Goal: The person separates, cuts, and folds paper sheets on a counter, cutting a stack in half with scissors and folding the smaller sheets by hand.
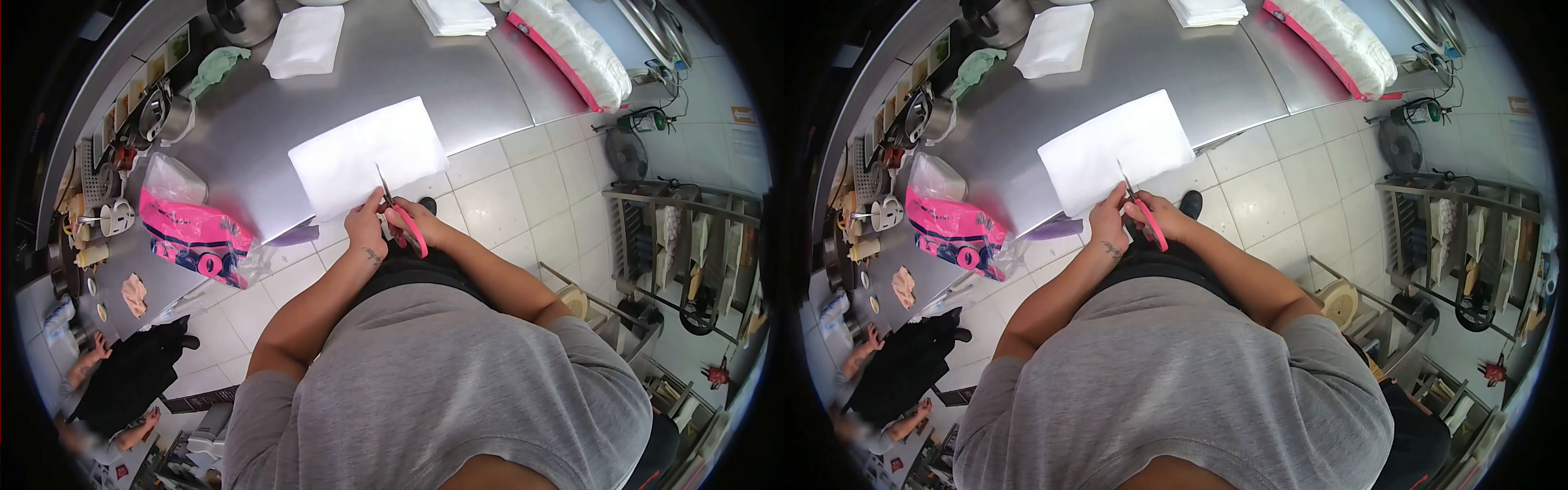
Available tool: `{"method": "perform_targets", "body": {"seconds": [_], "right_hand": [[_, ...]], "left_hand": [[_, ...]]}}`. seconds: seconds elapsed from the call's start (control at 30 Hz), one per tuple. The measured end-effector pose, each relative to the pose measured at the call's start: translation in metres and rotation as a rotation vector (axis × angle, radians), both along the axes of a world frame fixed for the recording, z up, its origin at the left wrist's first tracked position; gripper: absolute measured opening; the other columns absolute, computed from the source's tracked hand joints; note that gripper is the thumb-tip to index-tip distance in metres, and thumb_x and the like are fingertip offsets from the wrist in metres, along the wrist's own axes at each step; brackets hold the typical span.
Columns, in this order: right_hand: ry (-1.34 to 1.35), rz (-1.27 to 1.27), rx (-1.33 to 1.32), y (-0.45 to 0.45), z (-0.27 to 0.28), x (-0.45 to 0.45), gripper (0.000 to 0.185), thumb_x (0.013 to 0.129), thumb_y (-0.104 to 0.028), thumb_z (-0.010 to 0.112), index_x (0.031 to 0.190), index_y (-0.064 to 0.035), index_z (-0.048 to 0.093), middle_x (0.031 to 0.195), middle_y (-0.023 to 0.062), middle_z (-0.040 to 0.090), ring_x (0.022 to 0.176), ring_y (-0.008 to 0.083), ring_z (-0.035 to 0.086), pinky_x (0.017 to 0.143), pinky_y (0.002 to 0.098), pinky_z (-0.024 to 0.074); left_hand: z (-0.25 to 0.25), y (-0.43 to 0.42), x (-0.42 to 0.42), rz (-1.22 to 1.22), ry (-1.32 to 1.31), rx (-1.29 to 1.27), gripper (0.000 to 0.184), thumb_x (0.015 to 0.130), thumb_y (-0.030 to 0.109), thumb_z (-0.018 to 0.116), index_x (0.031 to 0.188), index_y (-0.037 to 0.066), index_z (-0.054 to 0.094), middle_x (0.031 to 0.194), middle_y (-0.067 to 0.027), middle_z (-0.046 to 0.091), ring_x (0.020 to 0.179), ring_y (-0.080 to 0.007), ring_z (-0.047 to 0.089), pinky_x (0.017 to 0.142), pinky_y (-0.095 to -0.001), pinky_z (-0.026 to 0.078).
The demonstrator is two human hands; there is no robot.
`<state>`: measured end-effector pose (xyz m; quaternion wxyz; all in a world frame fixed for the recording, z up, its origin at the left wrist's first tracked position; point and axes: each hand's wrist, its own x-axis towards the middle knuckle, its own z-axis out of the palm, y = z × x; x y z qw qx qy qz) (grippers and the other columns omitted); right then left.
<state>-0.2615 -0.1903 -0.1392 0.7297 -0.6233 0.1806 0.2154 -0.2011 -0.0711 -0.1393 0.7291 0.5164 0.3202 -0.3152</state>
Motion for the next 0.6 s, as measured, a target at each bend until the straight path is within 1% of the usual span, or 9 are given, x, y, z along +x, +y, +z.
{"method": "perform_targets", "body": {"seconds": [0.13,0.27,0.37,0.53,0.6], "right_hand": [[0.002,-0.018,0.031,0.001,-0.001,0.002,0.051,0.09,-0.05,0.056,0.1,-0.0008,0.049,0.067,0.0057,0.053,0.051,0.0143,0.052,0.045,0.0283,0.0442],[0.003,-0.022,0.014,0.005,0.003,0.002,0.053,0.09,-0.051,0.054,0.101,-0.0001,0.048,0.066,0.0056,0.052,0.051,0.0143,0.052,0.045,0.0283,0.0445],[-0.019,-0.019,-0.005,0.007,0.003,0.003,0.053,0.091,-0.051,0.054,0.101,0.0003,0.048,0.066,0.0057,0.052,0.052,0.0142,0.052,0.045,0.0279,0.0443],[0.023,-0.02,0.01,0.006,0.012,0.007,0.049,0.091,-0.049,0.055,0.098,-0.0006,0.049,0.065,0.0062,0.054,0.052,0.0136,0.052,0.046,0.0275,0.044],[0.007,-0.015,-0.054,0.008,0.012,0.007,0.046,0.093,-0.047,0.051,0.094,-0.001,0.048,0.062,0.0053,0.053,0.048,0.0142,0.053,0.044,0.0274,0.0435]], "left_hand": [[0.004,-0.002,-0.002,0.012,-0.044,0.023,0.031,0.081,0.022,0.073,0.1,0.004,0.057,0.09,-0.0033,0.06,0.082,-0.0137,0.058,0.067,-0.0291,0.046],[0.016,-0.003,-0.002,0.034,-0.019,0.001,0.033,0.081,0.022,0.073,0.102,0.002,0.057,0.091,-0.0044,0.061,0.083,-0.014,0.058,0.068,-0.0292,0.047],[0.009,-0.002,-0.002,0.05,-0.021,0.008,0.033,0.081,0.022,0.072,0.101,0.0,0.057,0.091,-0.0055,0.061,0.083,-0.0146,0.058,0.068,-0.0293,0.047],[0.006,-0.001,0.0,0.045,-0.031,0.0,0.032,0.081,0.021,0.073,0.098,0.0,0.057,0.09,-0.0058,0.061,0.079,-0.0151,0.058,0.066,-0.029,0.046],[0.004,-0.001,0.0,0.059,-0.03,-0.003,0.03,0.08,0.021,0.073,0.096,0.001,0.058,0.087,-0.0052,0.06,0.077,-0.0149,0.058,0.064,-0.0289,0.046]]}}
